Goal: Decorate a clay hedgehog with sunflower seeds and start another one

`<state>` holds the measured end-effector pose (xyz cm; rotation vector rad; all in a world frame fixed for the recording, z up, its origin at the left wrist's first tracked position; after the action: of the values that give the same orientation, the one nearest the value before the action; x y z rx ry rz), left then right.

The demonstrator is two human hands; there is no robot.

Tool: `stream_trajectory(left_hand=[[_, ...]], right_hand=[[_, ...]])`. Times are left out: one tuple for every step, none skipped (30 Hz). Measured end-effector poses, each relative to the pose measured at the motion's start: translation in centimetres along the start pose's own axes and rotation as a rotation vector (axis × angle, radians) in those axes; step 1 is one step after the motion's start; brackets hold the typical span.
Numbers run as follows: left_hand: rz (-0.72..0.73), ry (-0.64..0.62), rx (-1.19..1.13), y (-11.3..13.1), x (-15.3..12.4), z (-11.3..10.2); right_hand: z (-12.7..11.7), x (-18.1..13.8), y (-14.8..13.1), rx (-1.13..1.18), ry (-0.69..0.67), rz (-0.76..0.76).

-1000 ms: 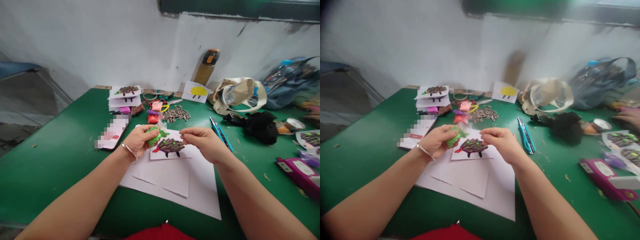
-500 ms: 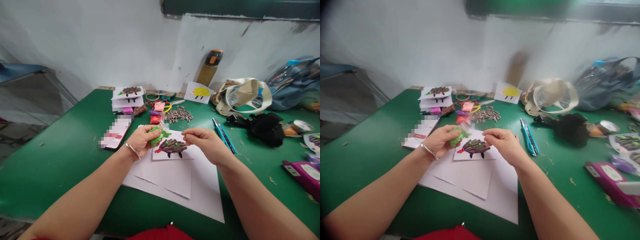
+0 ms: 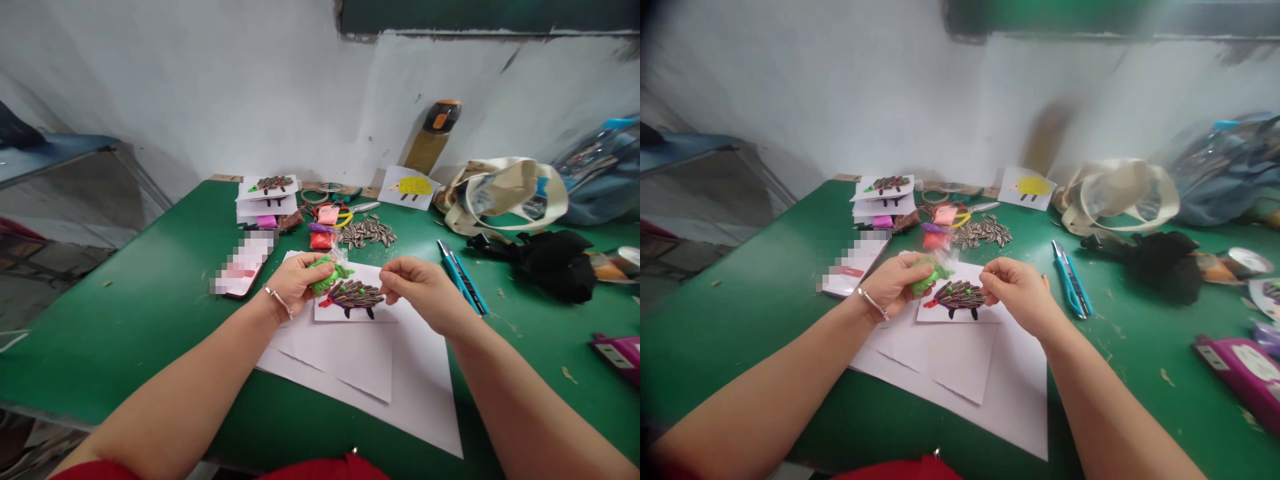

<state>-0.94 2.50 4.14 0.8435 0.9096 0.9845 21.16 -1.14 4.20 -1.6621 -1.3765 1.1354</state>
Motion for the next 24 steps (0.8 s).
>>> stream_trajectory(left_hand=[[0.003,0.000,-0.003,0.0,0.0,0.0],[0.006,-0.001,-0.007,0.0,0.0,0.0],[0.009,-0.001,-0.011,0.1,0.0,0.0],[0.010,0.001,-0.014,0.1,0.0,0.0],[0.010,0.002,-0.016,0.1,0.0,0.0],[0.008,0.002,-0.015,0.1,0.0,0.0],[0.005,0.002,-0.011,0.0,0.0,0.0],[0.001,0.000,-0.005,0.0,0.0,-0.1],[-0.002,-0.002,0.000,0.0,0.1,-0.1],[-0.004,-0.005,0.003,0.0,0.1,-0.1],[-0.006,-0.006,0.005,0.0,0.1,-0.1],[-0.005,-0.007,0.005,0.0,0.1,-0.2],[-0.002,-0.006,0.004,0.0,0.2,-0.2],[0.001,-0.005,0.005,0.0,0.2,-0.2],[0.003,-0.004,0.006,0.0,0.2,-0.2],[0.006,-0.003,0.008,0.1,0.2,-0.2],[0.010,-0.005,0.008,0.1,0.3,-0.2],[0.013,-0.008,0.007,0.1,0.2,-0.2],[0.016,-0.011,0.005,0.2,0.2,-0.2],[0.021,-0.015,0.003,0.2,0.2,-0.2],[0.025,-0.018,0.001,0.2,0.2,-0.1],[0.024,-0.019,-0.001,0.2,0.2,-0.1],[0.021,-0.015,-0.002,0.2,0.2,-0.1],[0.014,-0.007,-0.002,0.2,0.2,-0.2]], right_hand=[[0.1,0.1,0.1,0.025,-0.008,0.001],[0.2,0.2,0.3,0.046,-0.013,0.002],[0.3,0.3,0.4,0.062,-0.016,0.003],[0.4,0.3,0.5,0.070,-0.021,0.004],[0.4,0.3,0.5,0.070,-0.027,0.007],[0.5,0.3,0.5,0.061,-0.033,0.012],[0.5,0.2,0.5,0.039,-0.038,0.019],[0.5,0.1,0.4,0.006,-0.041,0.027],[0.4,0.0,0.2,-0.035,-0.041,0.034],[0.3,-0.1,0.0,-0.077,-0.034,0.037],[0.2,-0.2,-0.2,-0.114,-0.017,0.035],[0.0,-0.2,-0.3,-0.143,0.005,0.027],[-0.1,-0.2,-0.5,-0.162,0.027,0.013],[-0.2,-0.2,-0.6,-0.172,0.044,-0.005],[-0.3,-0.1,-0.6,-0.176,0.052,-0.024],[-0.4,-0.1,-0.6,-0.175,0.046,-0.039],[-0.3,0.0,-0.5,-0.170,0.028,-0.051],[-0.3,0.1,-0.4,-0.161,0.005,-0.056],[-0.2,0.1,-0.3,-0.150,-0.015,-0.054],[-0.1,0.1,-0.2,-0.139,-0.030,-0.046],[0.0,0.1,-0.1,-0.132,-0.036,-0.034],[0.0,0.0,-0.1,-0.134,-0.034,-0.021],[0.1,-0.1,-0.2,-0.148,-0.030,-0.006],[0.1,-0.2,-0.3,-0.175,-0.033,0.010]])
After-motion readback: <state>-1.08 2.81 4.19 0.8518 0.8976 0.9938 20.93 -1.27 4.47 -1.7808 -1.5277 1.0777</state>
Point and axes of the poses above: each hand's wrist, its own x-axis towards the middle knuckle, its own z-axis out of the palm, y = z × x, the point moved 2 cm from there along x, towards the middle knuckle, and after that the axes turned 8 degrees about z, right-handed, at the moved point
